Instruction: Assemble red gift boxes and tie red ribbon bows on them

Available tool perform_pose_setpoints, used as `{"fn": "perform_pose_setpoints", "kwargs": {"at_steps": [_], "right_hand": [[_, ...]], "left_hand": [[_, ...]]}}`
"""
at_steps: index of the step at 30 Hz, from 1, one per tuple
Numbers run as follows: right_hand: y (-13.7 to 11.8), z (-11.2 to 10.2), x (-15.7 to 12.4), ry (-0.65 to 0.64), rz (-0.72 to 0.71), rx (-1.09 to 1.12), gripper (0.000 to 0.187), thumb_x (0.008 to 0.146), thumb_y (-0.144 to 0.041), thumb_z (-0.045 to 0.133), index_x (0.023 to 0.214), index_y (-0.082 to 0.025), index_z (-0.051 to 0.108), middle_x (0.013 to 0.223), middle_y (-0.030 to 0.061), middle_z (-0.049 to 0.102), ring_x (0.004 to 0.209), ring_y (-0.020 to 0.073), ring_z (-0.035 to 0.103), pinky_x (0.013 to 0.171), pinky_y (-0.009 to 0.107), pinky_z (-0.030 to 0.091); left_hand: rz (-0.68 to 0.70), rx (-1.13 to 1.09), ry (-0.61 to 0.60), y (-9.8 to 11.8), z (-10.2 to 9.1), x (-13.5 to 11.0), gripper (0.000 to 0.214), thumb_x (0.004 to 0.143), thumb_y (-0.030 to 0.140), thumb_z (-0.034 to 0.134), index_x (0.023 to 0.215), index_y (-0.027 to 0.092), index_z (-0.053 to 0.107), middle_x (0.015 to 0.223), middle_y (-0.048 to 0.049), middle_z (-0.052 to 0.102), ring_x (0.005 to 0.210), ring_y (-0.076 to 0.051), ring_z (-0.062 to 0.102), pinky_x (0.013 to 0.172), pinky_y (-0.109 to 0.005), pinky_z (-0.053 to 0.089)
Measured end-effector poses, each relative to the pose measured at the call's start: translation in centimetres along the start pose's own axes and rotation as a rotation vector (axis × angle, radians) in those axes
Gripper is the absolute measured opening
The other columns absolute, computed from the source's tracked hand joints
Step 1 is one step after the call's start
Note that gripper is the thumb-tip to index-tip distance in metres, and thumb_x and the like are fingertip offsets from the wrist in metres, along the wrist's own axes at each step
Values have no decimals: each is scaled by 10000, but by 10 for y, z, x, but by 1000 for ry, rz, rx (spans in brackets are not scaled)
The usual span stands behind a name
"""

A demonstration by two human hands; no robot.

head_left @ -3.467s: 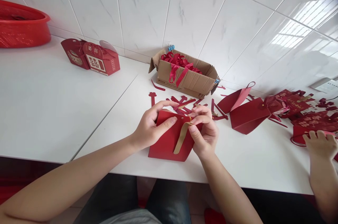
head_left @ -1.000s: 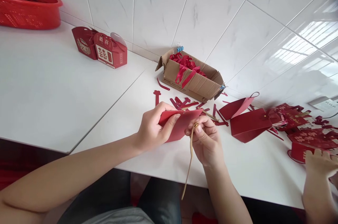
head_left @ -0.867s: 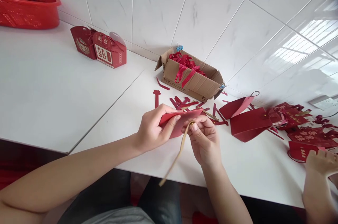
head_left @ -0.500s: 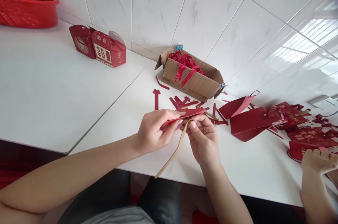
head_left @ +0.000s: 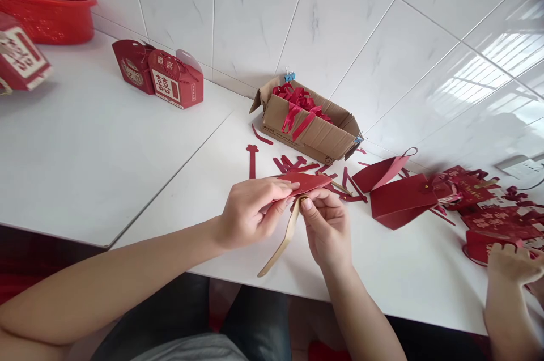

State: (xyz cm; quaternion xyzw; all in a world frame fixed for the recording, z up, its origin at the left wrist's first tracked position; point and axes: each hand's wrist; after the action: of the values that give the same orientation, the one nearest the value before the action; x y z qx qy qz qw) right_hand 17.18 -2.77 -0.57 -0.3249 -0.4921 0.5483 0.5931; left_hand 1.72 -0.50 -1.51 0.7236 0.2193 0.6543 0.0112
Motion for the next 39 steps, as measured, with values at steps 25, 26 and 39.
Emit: {"fn": "perform_pose_setpoints", "kwargs": {"at_steps": [25,26,39], "right_hand": [[-1,-23,14,-26,-885,-862,288,810,-256,703,1089,-272,632,956,73,653,907,248,639,756,421,536],[-1,-23,15,-58,-878,-842,230,815,-221,692,1035,-268,643,892,56,658,842,229,648,706,395,541],[4,-9,15,251,-936,-813,163,774,-136,705,842,-258,622,766,11,649,707,180,631,619,345,516]], "left_hand": [[100,-173,-154,-5,-6,2,192,854,64,581,983,205,569,910,-60,756,883,-181,732,793,-305,618],[85,-177,-173,-6,-6,2,202,855,65,581,1000,205,564,907,-60,746,880,-178,725,790,-308,614],[-39,258,-108,-1,5,-6,620,617,553,799,938,215,391,1186,-166,458,1129,-339,479,903,-519,485]]}}
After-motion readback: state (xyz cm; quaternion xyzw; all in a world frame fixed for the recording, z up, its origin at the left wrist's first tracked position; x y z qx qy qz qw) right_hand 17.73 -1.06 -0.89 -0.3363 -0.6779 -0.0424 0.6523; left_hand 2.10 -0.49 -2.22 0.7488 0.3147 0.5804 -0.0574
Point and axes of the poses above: each hand's wrist, its own x-axis towards the middle knuckle, its own z-axis out of the palm, y = z × x
